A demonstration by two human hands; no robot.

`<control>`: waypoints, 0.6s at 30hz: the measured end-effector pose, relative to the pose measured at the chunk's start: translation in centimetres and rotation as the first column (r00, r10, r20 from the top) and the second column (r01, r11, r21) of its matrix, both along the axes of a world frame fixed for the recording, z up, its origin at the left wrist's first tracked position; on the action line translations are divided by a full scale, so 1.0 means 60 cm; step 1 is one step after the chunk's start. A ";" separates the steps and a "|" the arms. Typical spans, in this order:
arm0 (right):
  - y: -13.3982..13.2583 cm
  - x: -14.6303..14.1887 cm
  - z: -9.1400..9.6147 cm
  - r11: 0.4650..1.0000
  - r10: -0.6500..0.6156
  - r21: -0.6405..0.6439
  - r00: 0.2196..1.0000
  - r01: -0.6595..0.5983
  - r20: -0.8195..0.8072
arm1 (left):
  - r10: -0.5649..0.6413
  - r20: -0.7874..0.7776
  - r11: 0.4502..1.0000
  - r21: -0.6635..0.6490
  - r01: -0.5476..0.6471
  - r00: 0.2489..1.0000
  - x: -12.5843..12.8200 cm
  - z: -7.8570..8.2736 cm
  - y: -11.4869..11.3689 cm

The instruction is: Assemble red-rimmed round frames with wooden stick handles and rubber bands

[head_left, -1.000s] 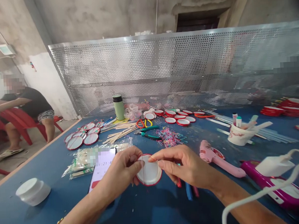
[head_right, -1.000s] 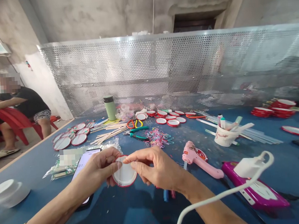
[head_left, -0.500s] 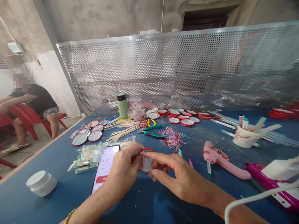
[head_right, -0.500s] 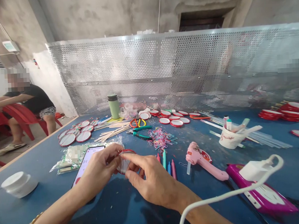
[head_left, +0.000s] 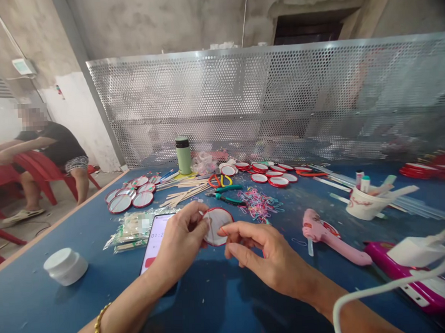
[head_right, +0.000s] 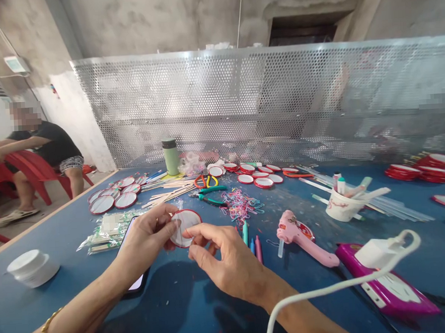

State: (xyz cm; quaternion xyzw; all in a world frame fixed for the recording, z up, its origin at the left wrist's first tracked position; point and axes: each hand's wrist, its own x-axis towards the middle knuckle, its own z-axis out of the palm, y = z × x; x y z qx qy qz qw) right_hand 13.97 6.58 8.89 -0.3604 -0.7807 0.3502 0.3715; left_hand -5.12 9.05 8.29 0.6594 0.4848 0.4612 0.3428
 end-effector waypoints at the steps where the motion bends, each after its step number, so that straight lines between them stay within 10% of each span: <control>1: -0.002 -0.001 -0.001 1.000 0.007 -0.007 1.000 -0.007 -0.001 | 0.018 0.037 1.000 -0.001 -0.018 0.999 -0.001 0.001 0.001; 8: -0.004 -0.017 -0.015 0.974 -0.023 -0.225 0.991 -0.008 -0.134 | 0.035 0.109 0.999 0.025 -0.038 0.993 -0.016 0.005 0.009; 18: 0.002 -0.047 -0.034 0.800 -0.222 -0.573 0.800 -0.178 -0.558 | 0.064 0.162 0.998 0.007 -0.066 0.985 -0.018 0.010 0.012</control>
